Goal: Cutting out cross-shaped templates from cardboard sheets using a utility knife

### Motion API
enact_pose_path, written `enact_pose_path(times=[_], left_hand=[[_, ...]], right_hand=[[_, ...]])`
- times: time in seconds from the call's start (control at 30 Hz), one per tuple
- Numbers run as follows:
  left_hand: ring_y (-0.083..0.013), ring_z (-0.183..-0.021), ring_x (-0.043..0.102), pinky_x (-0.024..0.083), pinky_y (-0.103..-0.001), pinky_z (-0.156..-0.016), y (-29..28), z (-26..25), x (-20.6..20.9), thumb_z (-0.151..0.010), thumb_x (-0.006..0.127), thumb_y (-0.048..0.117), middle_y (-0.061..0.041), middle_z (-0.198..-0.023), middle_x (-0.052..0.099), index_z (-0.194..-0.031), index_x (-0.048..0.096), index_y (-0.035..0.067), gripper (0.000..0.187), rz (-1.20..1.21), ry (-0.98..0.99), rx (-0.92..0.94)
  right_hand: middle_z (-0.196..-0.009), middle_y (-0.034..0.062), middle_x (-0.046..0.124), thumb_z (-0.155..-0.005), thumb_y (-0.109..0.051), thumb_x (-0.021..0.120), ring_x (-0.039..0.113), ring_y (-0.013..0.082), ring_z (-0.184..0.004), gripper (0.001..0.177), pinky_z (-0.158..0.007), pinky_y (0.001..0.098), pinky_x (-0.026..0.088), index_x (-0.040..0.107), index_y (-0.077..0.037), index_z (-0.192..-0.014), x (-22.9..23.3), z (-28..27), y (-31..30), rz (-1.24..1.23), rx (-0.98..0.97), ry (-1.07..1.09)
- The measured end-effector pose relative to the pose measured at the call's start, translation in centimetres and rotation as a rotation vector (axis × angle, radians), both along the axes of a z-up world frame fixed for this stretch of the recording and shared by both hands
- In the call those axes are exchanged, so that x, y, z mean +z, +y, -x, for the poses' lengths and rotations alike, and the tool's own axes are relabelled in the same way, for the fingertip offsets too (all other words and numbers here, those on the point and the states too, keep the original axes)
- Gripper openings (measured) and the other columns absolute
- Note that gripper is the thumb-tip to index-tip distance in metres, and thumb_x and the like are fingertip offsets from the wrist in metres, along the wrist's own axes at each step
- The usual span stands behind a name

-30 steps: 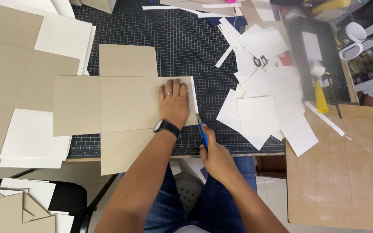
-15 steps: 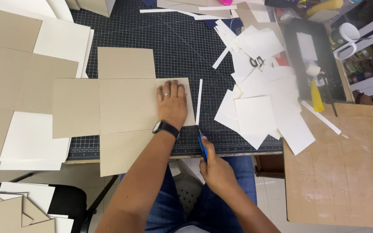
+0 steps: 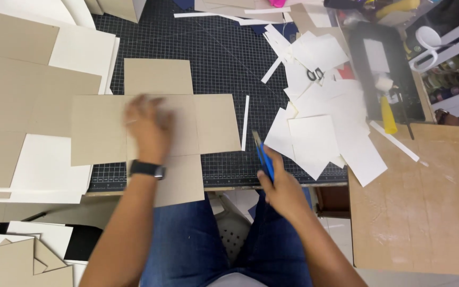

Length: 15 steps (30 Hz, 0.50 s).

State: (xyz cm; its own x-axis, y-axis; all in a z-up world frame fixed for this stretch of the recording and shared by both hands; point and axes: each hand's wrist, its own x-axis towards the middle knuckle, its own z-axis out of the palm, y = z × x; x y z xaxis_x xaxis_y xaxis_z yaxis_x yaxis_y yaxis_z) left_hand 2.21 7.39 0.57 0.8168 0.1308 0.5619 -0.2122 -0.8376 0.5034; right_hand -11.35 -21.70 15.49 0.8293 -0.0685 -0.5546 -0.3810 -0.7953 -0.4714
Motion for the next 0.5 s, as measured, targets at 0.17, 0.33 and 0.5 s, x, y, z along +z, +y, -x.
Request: enact_pose_path(times=[0.17, 0.33, 0.5], left_hand=[[-0.0463, -0.126, 0.044, 0.043, -0.067, -0.090, 10.9, 4.1, 0.7, -0.083, 0.087, 0.033, -0.021, -0.138, 0.048, -0.125, 0.071, 0.017, 0.048, -0.017, 0.052, 0.362], [-0.0350, -0.120, 0.050, 0.047, -0.045, -0.099, 11.4, 9.2, 8.6, -0.091, 0.077, 0.029, -0.020, -0.144, 0.032, -0.136, 0.054, 0.007, 0.055, 0.476, 0.442, 0.193], [-0.0228, -0.110, 0.050, 0.049, -0.042, -0.093, 11.5, 8.4, 9.6, -0.088, 0.079, 0.033, -0.014, -0.135, 0.035, -0.136, 0.054, 0.012, 0.058, 0.584, 0.506, 0.293]], right_hand=[[-0.069, 0.0118, 0.066, -0.105, -0.031, 0.046, 0.067, 0.0256, -0.056, 0.068, -0.058, 0.0418, 0.054, 0.012, -0.034, -0.164, -1.1, -2.7, -0.8, -0.046, 0.092, -0.034], [-0.083, 0.0166, 0.069, -0.109, -0.024, 0.046, 0.065, 0.0255, -0.060, 0.065, -0.057, 0.0340, 0.061, 0.013, -0.032, -0.165, 1.5, -1.6, -2.8, 0.072, -0.293, -0.002], [-0.087, 0.0136, 0.070, -0.103, -0.027, 0.050, 0.065, 0.0225, -0.057, 0.064, -0.059, 0.0354, 0.059, 0.022, -0.031, -0.161, 0.2, -2.0, -1.8, -0.120, -0.167, -0.083]])
